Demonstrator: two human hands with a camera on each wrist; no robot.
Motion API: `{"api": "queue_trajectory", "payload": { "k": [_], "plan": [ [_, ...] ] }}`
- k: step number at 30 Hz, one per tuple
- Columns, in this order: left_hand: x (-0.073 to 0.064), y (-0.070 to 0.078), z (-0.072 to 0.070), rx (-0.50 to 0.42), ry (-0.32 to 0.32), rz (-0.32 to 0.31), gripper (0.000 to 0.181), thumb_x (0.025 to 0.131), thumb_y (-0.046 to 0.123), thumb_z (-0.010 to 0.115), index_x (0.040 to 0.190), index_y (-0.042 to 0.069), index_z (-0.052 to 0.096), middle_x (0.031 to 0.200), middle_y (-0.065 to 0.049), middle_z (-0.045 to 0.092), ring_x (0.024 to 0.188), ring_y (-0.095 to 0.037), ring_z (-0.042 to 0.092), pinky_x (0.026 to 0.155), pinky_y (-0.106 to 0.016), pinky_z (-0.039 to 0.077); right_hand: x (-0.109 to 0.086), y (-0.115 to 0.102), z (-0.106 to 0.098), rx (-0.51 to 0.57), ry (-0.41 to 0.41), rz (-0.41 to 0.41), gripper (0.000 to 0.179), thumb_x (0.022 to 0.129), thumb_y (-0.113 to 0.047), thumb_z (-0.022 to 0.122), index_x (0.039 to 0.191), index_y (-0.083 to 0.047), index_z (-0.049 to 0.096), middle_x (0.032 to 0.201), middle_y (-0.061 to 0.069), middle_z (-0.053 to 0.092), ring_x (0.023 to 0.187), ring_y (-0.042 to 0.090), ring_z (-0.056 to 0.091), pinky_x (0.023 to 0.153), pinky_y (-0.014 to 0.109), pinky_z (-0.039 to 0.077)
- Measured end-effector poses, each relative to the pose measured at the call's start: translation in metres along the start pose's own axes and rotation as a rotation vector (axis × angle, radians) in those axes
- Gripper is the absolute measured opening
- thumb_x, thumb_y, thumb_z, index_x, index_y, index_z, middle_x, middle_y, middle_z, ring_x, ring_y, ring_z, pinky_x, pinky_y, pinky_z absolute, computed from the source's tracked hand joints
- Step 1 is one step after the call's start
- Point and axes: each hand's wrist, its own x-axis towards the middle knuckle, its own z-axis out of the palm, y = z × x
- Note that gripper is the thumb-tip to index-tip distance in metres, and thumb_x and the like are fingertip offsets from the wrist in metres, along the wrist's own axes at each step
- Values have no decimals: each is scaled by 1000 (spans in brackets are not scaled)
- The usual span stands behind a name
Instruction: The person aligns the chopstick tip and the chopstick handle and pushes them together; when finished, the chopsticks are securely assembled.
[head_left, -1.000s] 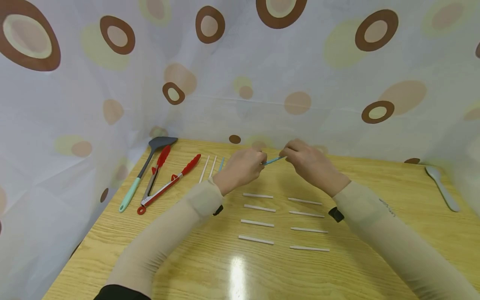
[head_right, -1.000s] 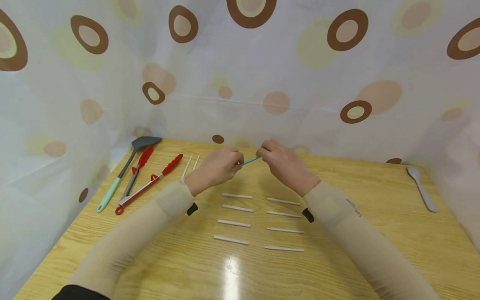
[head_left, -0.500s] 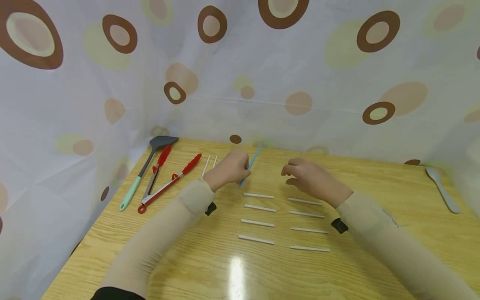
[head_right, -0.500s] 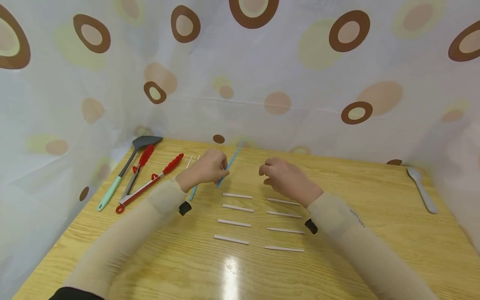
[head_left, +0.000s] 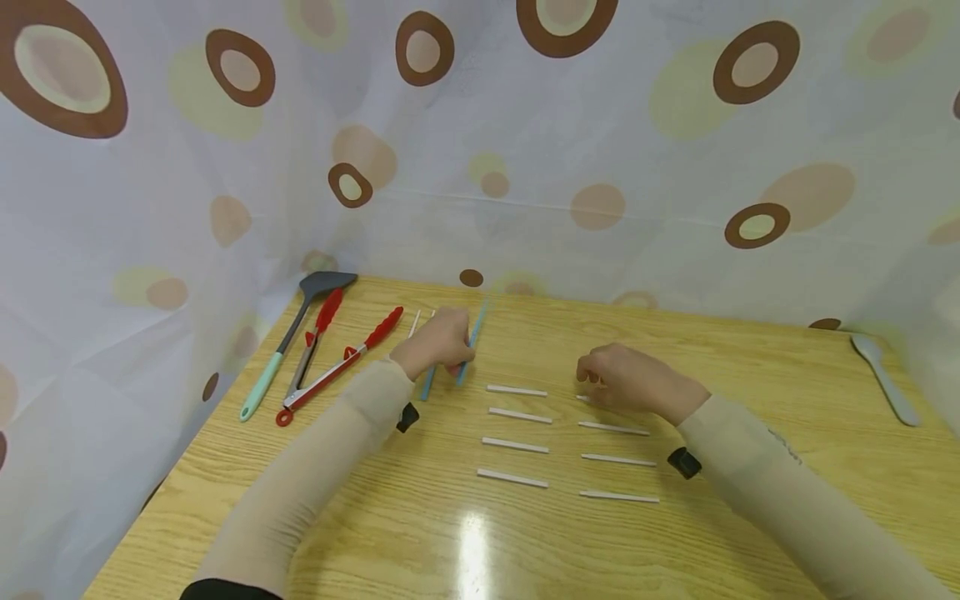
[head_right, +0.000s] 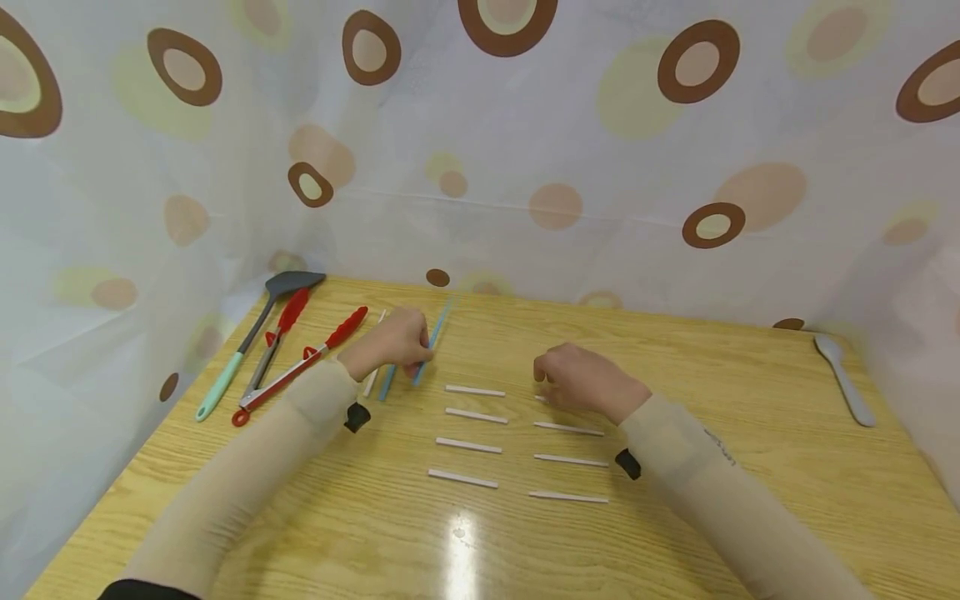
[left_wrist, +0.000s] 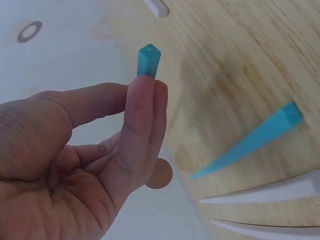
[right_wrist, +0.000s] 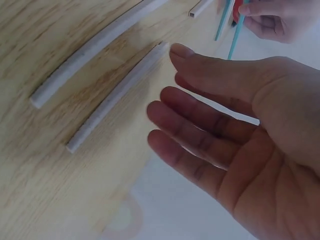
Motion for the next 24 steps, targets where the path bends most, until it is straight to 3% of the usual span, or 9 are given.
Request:
{"api": "queue_trajectory", "payload": {
  "k": [5, 13, 19, 24],
  "plan": [
    [0, -5, 1, 0, -9, -75, 27, 85, -8, 63, 59, -1, 58, 54, -13, 63, 54, -25, 69, 50, -25, 53, -3, 1, 2, 14, -43, 30, 11, 87, -4, 76, 94, -7, 69, 87, 1, 64, 78, 15, 61, 69, 34, 52],
    [0, -6, 3, 4, -62, -179, 13, 85, -8, 68, 82, -4, 55, 58, -15, 66, 55, -25, 69, 57, -30, 57, -6, 2, 6, 3, -27, -2, 13, 86, -6, 77, 85, -12, 65, 79, -3, 59, 69, 9, 53, 63, 31, 48],
    [1, -7, 5, 27, -96, -222, 15, 86, -7, 69, 80, -5, 55, 57, -14, 65, 51, -21, 68, 57, -27, 57, -7, 2, 6, -2, -30, 13, 14, 86, -6, 77, 84, -12, 64, 77, -4, 57, 68, 10, 49, 62, 31, 45],
    [2, -6, 5, 16, -88, -246, 17, 85, -7, 71, 78, -6, 56, 57, -15, 64, 51, -21, 68, 55, -26, 56, -8, 1, 5, -2, -38, 28, 14, 87, -5, 77, 84, -12, 65, 77, -5, 56, 68, 10, 49, 62, 31, 45]
  ]
}}
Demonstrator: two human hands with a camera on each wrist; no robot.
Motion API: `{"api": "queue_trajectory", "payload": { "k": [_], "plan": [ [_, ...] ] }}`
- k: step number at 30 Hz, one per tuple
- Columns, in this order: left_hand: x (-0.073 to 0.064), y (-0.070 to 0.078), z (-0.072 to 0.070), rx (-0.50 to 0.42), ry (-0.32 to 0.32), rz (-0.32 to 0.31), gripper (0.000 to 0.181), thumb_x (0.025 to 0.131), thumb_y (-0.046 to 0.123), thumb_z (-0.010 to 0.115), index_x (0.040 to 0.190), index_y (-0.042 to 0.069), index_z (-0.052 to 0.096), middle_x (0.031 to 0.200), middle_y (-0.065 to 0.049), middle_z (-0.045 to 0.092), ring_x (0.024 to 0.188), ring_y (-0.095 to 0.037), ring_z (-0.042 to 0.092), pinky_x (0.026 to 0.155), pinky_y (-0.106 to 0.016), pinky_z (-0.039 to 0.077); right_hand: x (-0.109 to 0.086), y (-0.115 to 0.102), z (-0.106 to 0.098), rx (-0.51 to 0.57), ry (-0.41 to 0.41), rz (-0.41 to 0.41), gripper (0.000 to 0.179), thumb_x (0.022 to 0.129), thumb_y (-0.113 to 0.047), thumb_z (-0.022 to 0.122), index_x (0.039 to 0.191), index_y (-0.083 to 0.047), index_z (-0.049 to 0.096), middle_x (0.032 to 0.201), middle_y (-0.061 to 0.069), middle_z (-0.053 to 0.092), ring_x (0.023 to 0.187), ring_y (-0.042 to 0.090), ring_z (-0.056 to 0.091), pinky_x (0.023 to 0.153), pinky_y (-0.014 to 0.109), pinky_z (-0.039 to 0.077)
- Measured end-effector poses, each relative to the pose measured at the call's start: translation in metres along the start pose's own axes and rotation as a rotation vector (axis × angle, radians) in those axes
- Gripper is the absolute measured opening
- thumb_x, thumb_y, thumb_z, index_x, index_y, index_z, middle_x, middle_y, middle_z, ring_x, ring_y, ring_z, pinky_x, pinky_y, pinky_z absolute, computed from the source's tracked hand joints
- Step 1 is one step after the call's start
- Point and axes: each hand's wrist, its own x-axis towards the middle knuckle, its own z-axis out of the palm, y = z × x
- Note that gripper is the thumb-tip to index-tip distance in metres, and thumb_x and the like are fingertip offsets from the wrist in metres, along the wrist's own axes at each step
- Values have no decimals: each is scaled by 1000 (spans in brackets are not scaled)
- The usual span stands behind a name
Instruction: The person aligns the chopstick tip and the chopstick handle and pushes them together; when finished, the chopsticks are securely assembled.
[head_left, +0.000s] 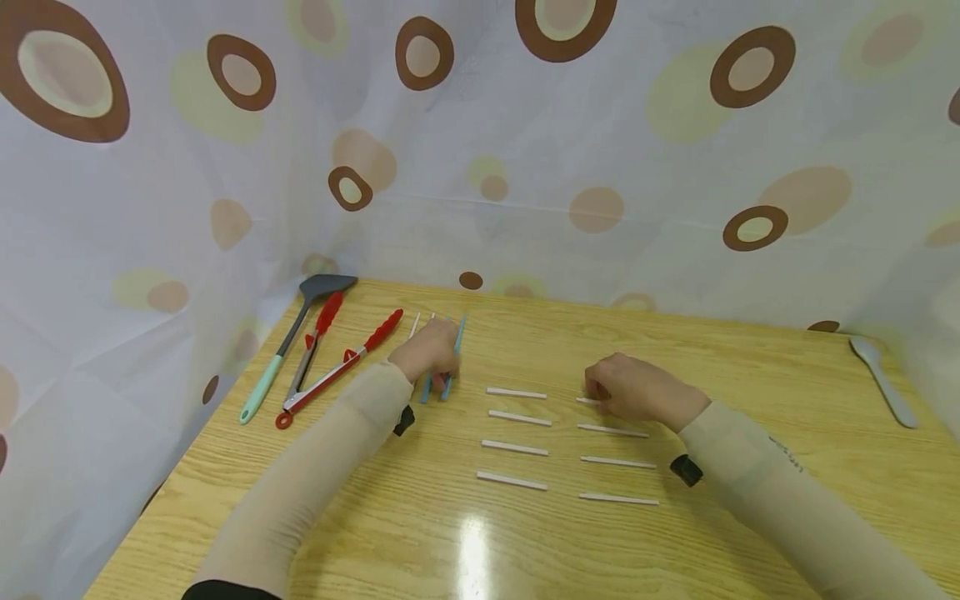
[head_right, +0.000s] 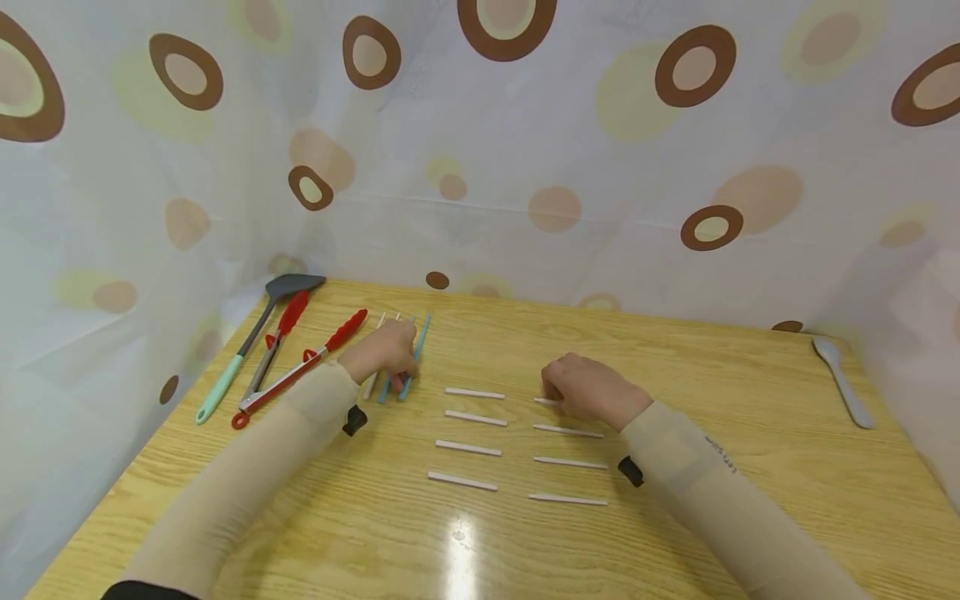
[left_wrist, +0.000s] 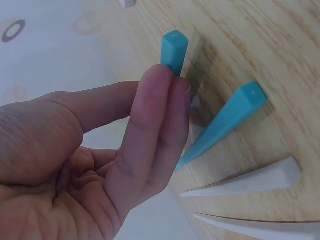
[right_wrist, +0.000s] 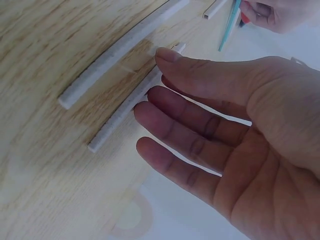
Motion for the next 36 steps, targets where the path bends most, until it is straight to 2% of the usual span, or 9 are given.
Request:
{"api": "queue_trajectory", "payload": {
  "k": [4, 7, 15, 20, 24, 27, 30, 33, 36],
  "plan": [
    [0, 0, 0, -23, -5, -21, 17, 86, -7, 72, 82, -7, 55, 60, -17, 65, 52, -22, 68, 52, -26, 56, -1, 0, 1, 1, 9, -9, 13, 86, -4, 77, 85, -12, 66, 79, -5, 58, 69, 9, 52, 63, 32, 48],
    [0, 0, 0, -34, -16, -31, 17, 86, -7, 71, 93, -11, 56, 64, -18, 65, 51, -22, 68, 51, -25, 55, -1, 1, 2, -4, 20, -16, 14, 85, -3, 77, 84, -13, 67, 79, -6, 59, 69, 9, 53, 64, 32, 48],
    [0, 2, -3, 14, -15, -41, 46, 85, -8, 70, 124, -17, 48, 65, -16, 65, 49, -20, 66, 55, -28, 57, -2, 2, 2, -6, 30, -1, 17, 85, -4, 77, 81, -14, 65, 76, -6, 57, 66, 9, 50, 61, 30, 46],
    [-2, 2, -4, 19, -22, -38, 47, 85, -7, 71, 126, -16, 48, 65, -15, 65, 50, -20, 67, 60, -31, 58, -1, 2, 2, -5, 15, 15, 16, 86, -5, 77, 82, -14, 64, 76, -7, 56, 66, 9, 49, 61, 30, 45],
    [-5, 4, -7, 28, -12, -5, 36, 87, -2, 72, 115, -13, 53, 66, -15, 64, 54, -23, 68, 58, -30, 58, -2, 3, 3, -6, 19, 13, 16, 86, -5, 76, 82, -14, 64, 76, -6, 56, 65, 9, 48, 61, 30, 44],
    [-6, 10, -10, 49, 7, 70, 21, 91, 7, 72, 99, -6, 57, 65, -14, 63, 55, -26, 68, 55, -27, 56, -2, 3, 2, -10, 21, 13, 16, 87, -4, 76, 82, -14, 64, 75, -6, 55, 65, 9, 46, 61, 30, 44],
    [-6, 19, -9, 100, 9, 224, 23, 96, 16, 68, 85, -4, 62, 63, -11, 60, 53, -24, 64, 57, -26, 54, -3, 3, 2, -16, 27, 9, 16, 86, -4, 76, 82, -13, 63, 75, -6, 55, 65, 9, 46, 60, 30, 43],
    [-5, 27, -1, 161, -4, 392, 20, 97, 19, 67, 86, 1, 67, 71, -5, 61, 57, -17, 59, 61, -26, 51, -4, 2, 3, -21, 35, -3, 17, 86, -4, 76, 82, -13, 63, 75, -6, 55, 64, 9, 46, 60, 29, 43],
    [-3, 34, 11, 209, -20, 494, 12, 96, 20, 68, 95, 9, 65, 84, 1, 62, 68, -11, 58, 65, -27, 49, -4, 1, 4, -26, 43, -15, 17, 86, -4, 77, 82, -13, 63, 75, -6, 56, 64, 8, 47, 59, 29, 43]
  ]
}}
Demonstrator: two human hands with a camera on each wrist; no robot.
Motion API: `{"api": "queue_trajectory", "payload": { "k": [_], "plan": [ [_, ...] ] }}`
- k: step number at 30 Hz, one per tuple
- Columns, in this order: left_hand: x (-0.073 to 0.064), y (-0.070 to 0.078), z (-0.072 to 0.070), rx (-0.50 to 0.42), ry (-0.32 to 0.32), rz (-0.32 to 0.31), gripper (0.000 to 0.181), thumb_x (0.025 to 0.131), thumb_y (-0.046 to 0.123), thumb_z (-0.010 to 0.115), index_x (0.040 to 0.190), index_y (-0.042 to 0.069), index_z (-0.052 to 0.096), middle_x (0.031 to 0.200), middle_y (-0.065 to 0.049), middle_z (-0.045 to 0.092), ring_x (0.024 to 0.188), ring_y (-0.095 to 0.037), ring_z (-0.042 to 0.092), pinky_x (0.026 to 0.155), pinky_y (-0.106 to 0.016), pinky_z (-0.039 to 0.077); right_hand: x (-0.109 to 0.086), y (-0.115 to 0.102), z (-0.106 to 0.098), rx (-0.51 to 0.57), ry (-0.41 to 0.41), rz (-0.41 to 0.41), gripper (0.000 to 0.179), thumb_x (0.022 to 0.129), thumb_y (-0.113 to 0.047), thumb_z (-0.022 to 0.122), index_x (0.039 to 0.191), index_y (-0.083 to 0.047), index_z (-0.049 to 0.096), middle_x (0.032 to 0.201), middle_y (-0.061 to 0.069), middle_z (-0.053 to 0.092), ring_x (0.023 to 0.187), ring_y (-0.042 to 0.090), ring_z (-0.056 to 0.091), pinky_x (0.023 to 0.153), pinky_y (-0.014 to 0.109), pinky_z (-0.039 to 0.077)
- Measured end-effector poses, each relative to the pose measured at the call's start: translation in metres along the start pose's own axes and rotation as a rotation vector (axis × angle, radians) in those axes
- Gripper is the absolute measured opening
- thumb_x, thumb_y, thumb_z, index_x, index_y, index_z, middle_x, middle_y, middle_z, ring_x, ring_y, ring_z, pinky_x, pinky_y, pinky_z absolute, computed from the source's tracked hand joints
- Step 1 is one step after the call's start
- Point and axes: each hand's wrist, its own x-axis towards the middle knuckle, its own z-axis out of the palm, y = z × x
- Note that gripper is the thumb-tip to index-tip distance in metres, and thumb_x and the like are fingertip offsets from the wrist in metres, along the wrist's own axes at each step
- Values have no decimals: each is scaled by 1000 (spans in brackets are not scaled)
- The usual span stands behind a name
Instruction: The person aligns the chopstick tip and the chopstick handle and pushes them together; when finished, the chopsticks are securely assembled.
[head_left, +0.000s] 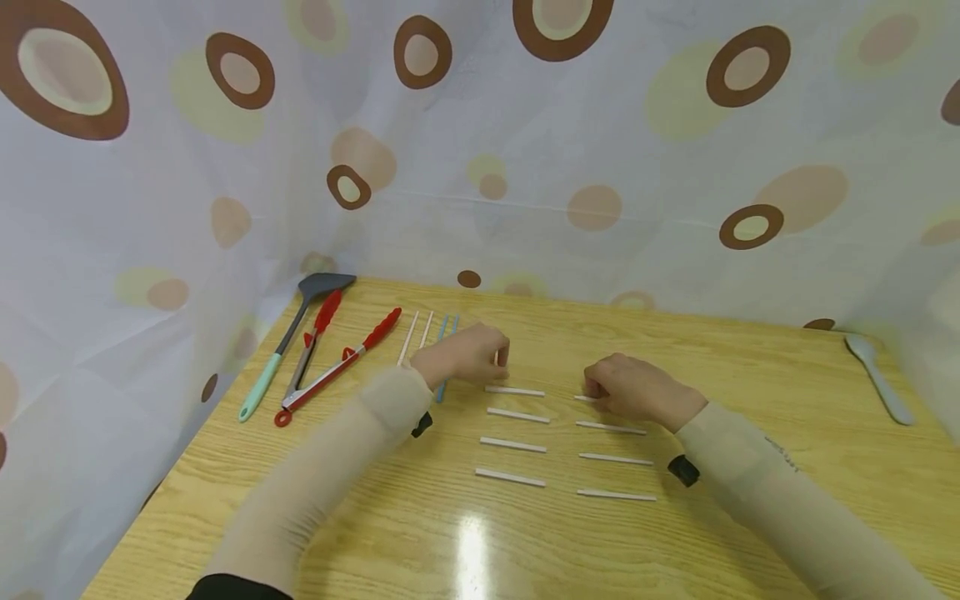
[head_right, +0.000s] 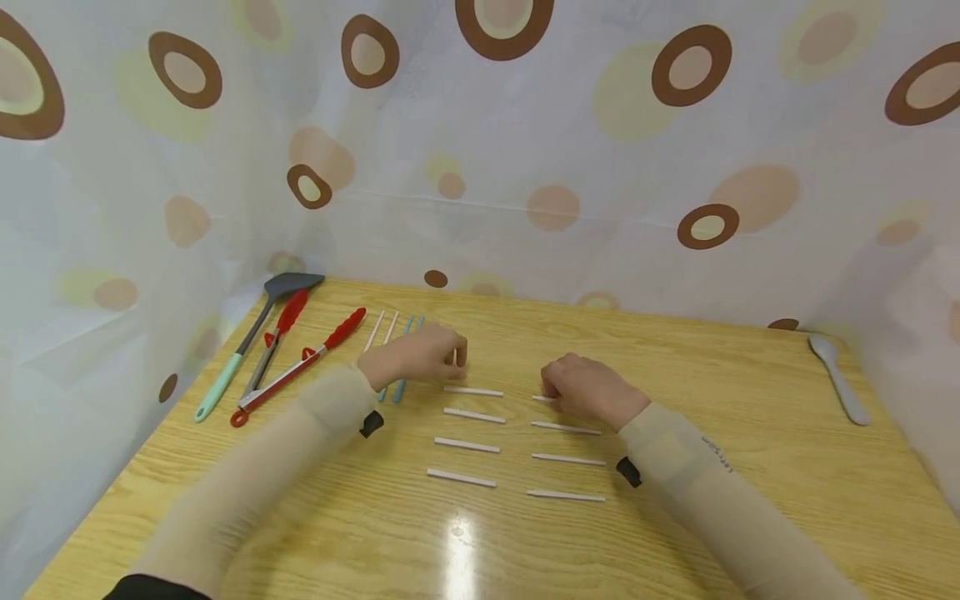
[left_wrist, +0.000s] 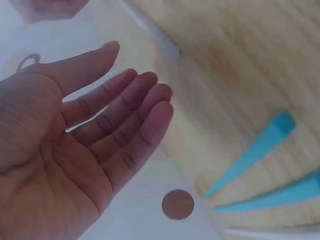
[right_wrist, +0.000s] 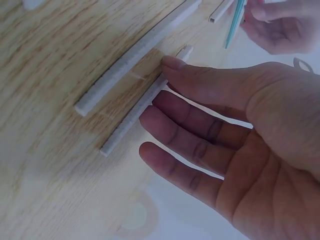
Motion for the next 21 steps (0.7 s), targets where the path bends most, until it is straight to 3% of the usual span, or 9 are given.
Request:
{"api": "queue_trajectory", "payload": {
  "k": [8, 21],
  "plan": [
    [9, 18, 13, 74, -62, 83, 17, 93, 25, 72, 99, 11, 65, 91, 3, 64, 80, -11, 60, 72, -26, 49, 1, 0, 0, -4, 5, -6, 17, 86, -3, 77, 82, -13, 63, 75, -6, 56, 64, 8, 47, 59, 29, 43],
    [12, 23, 24, 192, -53, 79, 9, 94, 17, 70, 99, 11, 67, 95, 2, 63, 90, -12, 58, 79, -25, 48, 1, 2, 3, 5, 34, -19, 16, 85, 0, 75, 81, -12, 65, 77, -5, 59, 67, 7, 52, 61, 29, 48]
  ]
}}
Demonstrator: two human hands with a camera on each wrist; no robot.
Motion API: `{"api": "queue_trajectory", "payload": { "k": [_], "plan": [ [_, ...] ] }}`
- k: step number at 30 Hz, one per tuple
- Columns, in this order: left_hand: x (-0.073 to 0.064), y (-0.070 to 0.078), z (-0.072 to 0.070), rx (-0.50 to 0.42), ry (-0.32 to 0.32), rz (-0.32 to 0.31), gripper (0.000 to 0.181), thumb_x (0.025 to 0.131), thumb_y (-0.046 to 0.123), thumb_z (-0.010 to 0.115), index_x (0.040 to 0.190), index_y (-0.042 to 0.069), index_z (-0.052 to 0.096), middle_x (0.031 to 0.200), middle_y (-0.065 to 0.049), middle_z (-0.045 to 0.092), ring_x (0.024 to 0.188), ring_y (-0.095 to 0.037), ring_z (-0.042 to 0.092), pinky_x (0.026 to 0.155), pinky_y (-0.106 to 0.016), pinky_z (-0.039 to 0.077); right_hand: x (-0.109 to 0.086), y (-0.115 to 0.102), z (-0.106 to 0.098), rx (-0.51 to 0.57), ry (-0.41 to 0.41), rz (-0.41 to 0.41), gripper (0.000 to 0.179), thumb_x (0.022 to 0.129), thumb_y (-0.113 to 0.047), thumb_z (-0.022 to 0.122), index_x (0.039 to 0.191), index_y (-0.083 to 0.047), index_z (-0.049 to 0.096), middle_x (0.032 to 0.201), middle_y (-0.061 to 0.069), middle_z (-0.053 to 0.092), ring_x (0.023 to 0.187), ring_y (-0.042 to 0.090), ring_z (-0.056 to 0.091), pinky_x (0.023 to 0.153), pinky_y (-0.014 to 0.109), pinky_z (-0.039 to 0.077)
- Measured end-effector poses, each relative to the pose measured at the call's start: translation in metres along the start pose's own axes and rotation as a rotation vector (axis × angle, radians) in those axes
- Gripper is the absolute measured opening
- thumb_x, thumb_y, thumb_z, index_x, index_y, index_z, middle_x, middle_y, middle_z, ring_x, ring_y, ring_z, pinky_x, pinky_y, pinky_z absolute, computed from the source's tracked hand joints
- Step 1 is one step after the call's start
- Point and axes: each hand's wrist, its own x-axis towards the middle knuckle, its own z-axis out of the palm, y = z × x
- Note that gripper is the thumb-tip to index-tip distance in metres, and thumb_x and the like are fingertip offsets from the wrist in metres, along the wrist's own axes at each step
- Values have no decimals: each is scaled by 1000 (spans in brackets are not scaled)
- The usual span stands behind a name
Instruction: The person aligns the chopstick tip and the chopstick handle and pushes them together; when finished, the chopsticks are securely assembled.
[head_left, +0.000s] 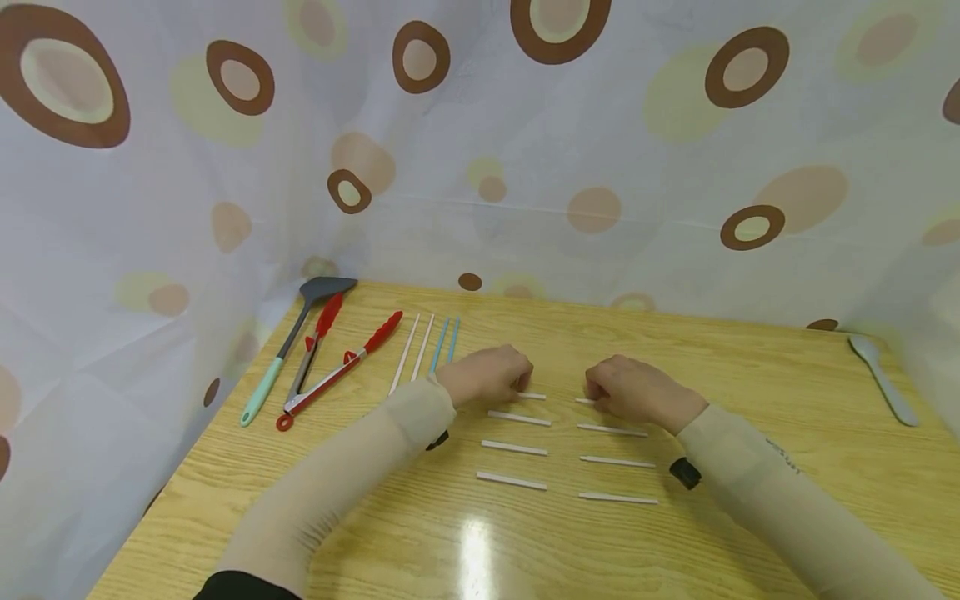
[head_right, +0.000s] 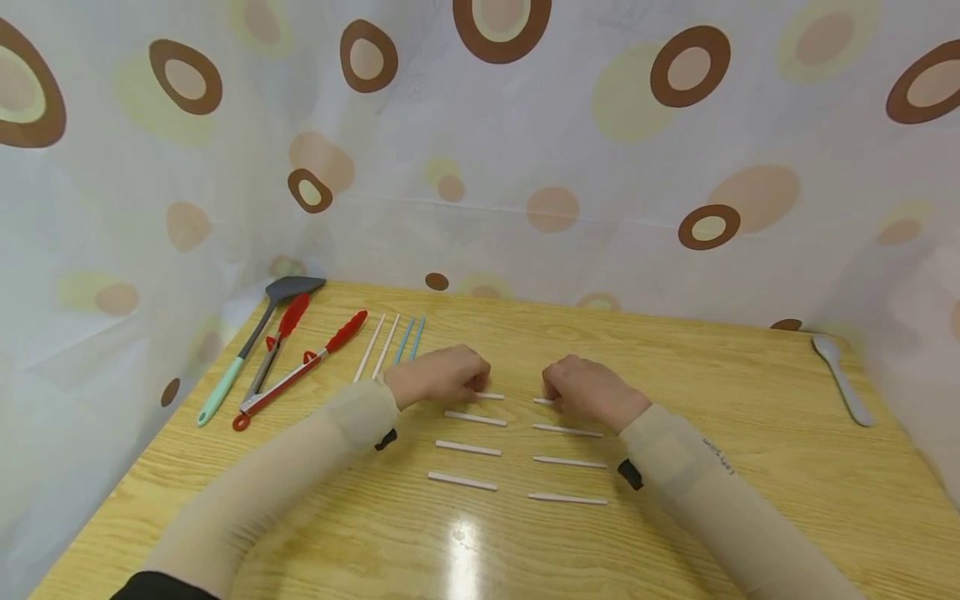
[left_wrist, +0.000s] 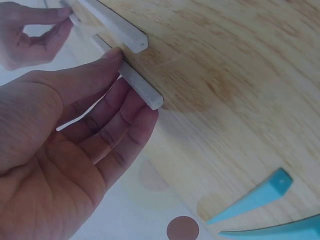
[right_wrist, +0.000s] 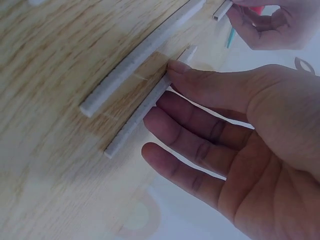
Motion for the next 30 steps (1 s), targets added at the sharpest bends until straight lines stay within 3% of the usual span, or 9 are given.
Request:
{"api": "queue_trajectory", "payload": {
  "k": [10, 16, 19, 23, 26, 30],
  "plan": [
    [-2, 1, 2, 5, -37, -34, 5, 98, 15, 64, 103, 12, 64, 101, 3, 62, 90, -10, 57, 77, -23, 47, -1, -1, 7, -57, 32, 47, 14, 92, -2, 67, 84, -8, 57, 78, 0, 56, 71, 18, 59, 61, 34, 51],
    [-5, -3, -5, -17, 28, -31, 8, 99, 9, 61, 106, 11, 65, 104, 0, 63, 94, -13, 58, 79, -24, 48, -5, 1, 2, -81, 91, -10, 22, 97, -2, 62, 87, -7, 43, 66, 0, 46, 54, 12, 44, 49, 29, 39],
    [-5, -5, -9, -14, 77, -28, 13, 99, 6, 60, 110, 7, 68, 108, -4, 65, 99, -16, 61, 81, -26, 49, -5, 0, -3, -107, 142, -47, 22, 91, 5, 67, 91, -6, 47, 66, 2, 53, 55, 14, 50, 49, 29, 42],
    [-4, -5, -13, 1, 103, -47, 19, 101, 7, 56, 114, 7, 70, 112, -5, 64, 104, -18, 61, 85, -28, 50, -5, -1, -9, -120, 111, 10, 27, 85, 14, 69, 103, -4, 60, 83, 8, 66, 71, 21, 64, 56, 31, 52],
    [-5, -5, -17, 6, 101, -59, 20, 103, 9, 54, 116, 8, 68, 113, -4, 63, 103, -18, 60, 84, -28, 50, -4, -1, -14, -135, 77, 67, 30, 84, 17, 67, 105, -4, 67, 90, 9, 68, 78, 22, 66, 60, 32, 54],
    [-7, -6, -23, -19, 118, -52, 16, 102, 10, 56, 115, 9, 65, 112, -4, 64, 97, -16, 61, 80, -28, 50, -1, 0, -20, -159, 136, 59, 23, 85, 11, 71, 100, -6, 69, 88, 7, 66, 76, 22, 65, 60, 32, 54]
  ]
}}
